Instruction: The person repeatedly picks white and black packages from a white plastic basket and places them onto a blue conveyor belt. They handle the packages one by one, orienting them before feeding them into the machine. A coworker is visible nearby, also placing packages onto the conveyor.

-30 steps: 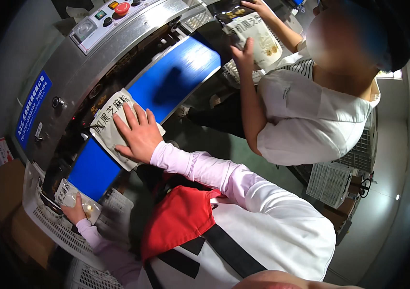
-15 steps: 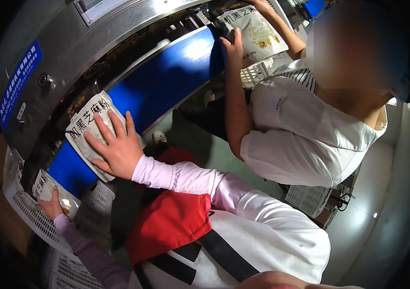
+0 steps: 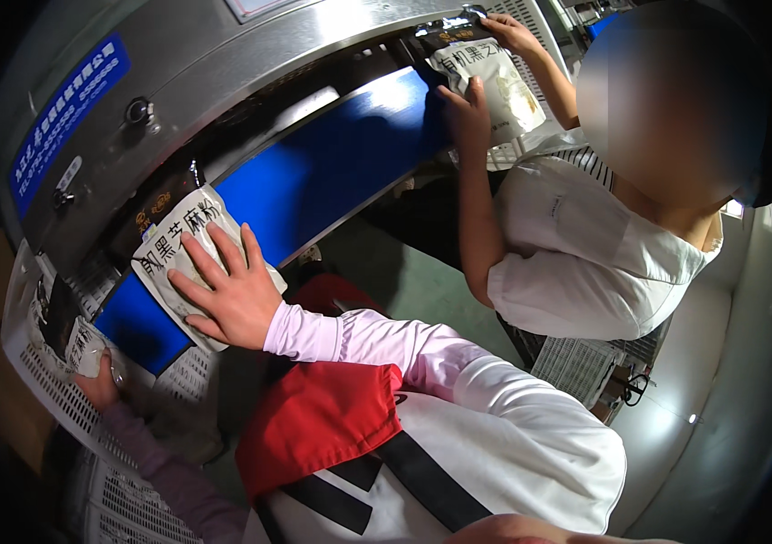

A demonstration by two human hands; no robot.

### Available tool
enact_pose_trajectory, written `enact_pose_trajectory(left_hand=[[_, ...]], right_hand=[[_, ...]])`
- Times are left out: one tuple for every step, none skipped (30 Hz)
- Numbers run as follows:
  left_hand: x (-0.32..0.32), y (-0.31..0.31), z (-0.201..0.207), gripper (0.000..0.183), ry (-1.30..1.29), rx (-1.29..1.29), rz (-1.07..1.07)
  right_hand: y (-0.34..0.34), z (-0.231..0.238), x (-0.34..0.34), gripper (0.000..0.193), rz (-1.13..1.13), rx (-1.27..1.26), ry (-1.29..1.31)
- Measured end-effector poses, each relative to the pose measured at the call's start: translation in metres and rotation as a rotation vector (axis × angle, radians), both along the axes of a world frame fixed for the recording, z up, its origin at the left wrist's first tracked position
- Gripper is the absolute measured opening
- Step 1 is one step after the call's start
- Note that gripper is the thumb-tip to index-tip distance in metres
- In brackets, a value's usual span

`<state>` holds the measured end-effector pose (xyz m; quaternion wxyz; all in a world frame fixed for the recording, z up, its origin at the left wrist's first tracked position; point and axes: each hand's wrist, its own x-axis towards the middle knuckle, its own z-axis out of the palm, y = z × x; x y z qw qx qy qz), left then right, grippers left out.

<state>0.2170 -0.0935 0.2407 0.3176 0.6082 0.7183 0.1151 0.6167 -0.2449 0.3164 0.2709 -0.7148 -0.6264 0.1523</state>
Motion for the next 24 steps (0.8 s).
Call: enact_pose_trajectory(left_hand=[[-0.002,0.001,0.000,0.065,-0.059,-0.057,-0.009],[-0.007,-0.003,-0.009,0.054,-0.021,0.093,0.000],[0.004,-0.004,-0.006,0.056,-0.039,0.105,-0.027],[0.025,-0.008,0.001,0.059,-0.052,0.119,-0.051],[0.030,-0.010,0.012,0.061,-0.054,0.137,-0.073],[-0.008,-0.011,-0.007,0.066,0.401,0.059,0.065],[-0.035,-0.018,-0.039,0.073,0.270,0.156,0.030],[-0.051,-0.028,-0.055,0.080,0.146,0.245,-0.005],[-0.041,-0.025,-0.056,0.088,0.012,0.321,-0.075],[-0.031,-0.024,-0.057,0.089,0.009,0.291,-0.013],[0.007,-0.025,-0.026,0.089,0.015,0.244,0.063],[0.039,-0.025,0.005,0.090,0.028,0.201,0.135],[0.058,-0.027,0.021,0.091,0.021,0.183,0.193],[0.075,-0.028,0.041,0.092,0.040,0.197,0.242],[0.069,-0.025,0.044,0.092,0.060,0.112,0.266],[0.064,-0.023,0.044,0.091,0.110,0.150,0.256],[0.061,-0.023,0.042,0.090,0.153,0.184,0.238],[0.061,-0.022,0.051,0.089,0.122,0.117,0.286],[0.059,-0.021,0.056,0.088,0.076,0.045,0.334],[0.047,-0.024,0.045,0.086,0.061,0.067,0.323],[0.040,-0.024,0.034,0.085,0.044,0.094,0.294],[0.037,-0.026,0.033,0.084,0.038,0.141,0.282],[0.032,-0.028,0.032,0.083,0.039,0.174,0.281],[0.027,-0.027,0.032,0.084,0.008,0.210,0.249]], right_hand=[[0.000,-0.001,0.000,0.064,0.001,-0.006,0.000],[-0.001,-0.001,0.000,0.062,0.004,-0.010,-0.002],[-0.002,-0.003,0.001,0.061,-0.001,-0.016,-0.012],[-0.003,-0.004,0.000,0.061,-0.002,-0.021,-0.018],[-0.003,-0.005,-0.002,0.060,0.001,-0.022,-0.013],[-0.002,-0.007,-0.010,0.058,0.007,-0.011,-0.013],[-0.003,-0.007,-0.016,0.057,0.001,-0.012,-0.033],[-0.004,-0.013,-0.022,0.057,0.008,0.000,-0.060],[0.000,-0.010,-0.028,0.057,0.004,-0.033,-0.084],[0.004,-0.003,-0.031,0.058,-0.006,-0.085,-0.104],[0.006,-0.009,-0.036,0.059,-0.017,-0.081,-0.085],[0.009,-0.009,-0.040,0.057,-0.017,-0.082,-0.124],[0.010,-0.005,-0.036,0.056,-0.015,-0.085,-0.162],[0.010,-0.006,-0.041,0.055,-0.023,-0.021,-0.140],[0.014,-0.001,-0.049,0.054,-0.015,-0.017,-0.153],[0.017,-0.003,-0.059,0.053,-0.009,-0.019,-0.161],[0.019,-0.003,-0.068,0.053,-0.002,-0.020,-0.169],[0.023,-0.003,-0.076,0.053,0.011,-0.023,-0.172],[0.025,-0.004,-0.084,0.053,0.024,-0.031,-0.189],[0.027,-0.005,-0.094,0.054,0.039,-0.030,-0.202],[0.029,-0.004,-0.100,0.054,0.037,-0.028,-0.216],[0.030,-0.005,-0.104,0.055,0.046,-0.029,-0.220],[0.031,-0.006,-0.109,0.055,0.050,-0.028,-0.223],[0.032,-0.007,-0.114,0.056,0.046,-0.034,-0.227]])
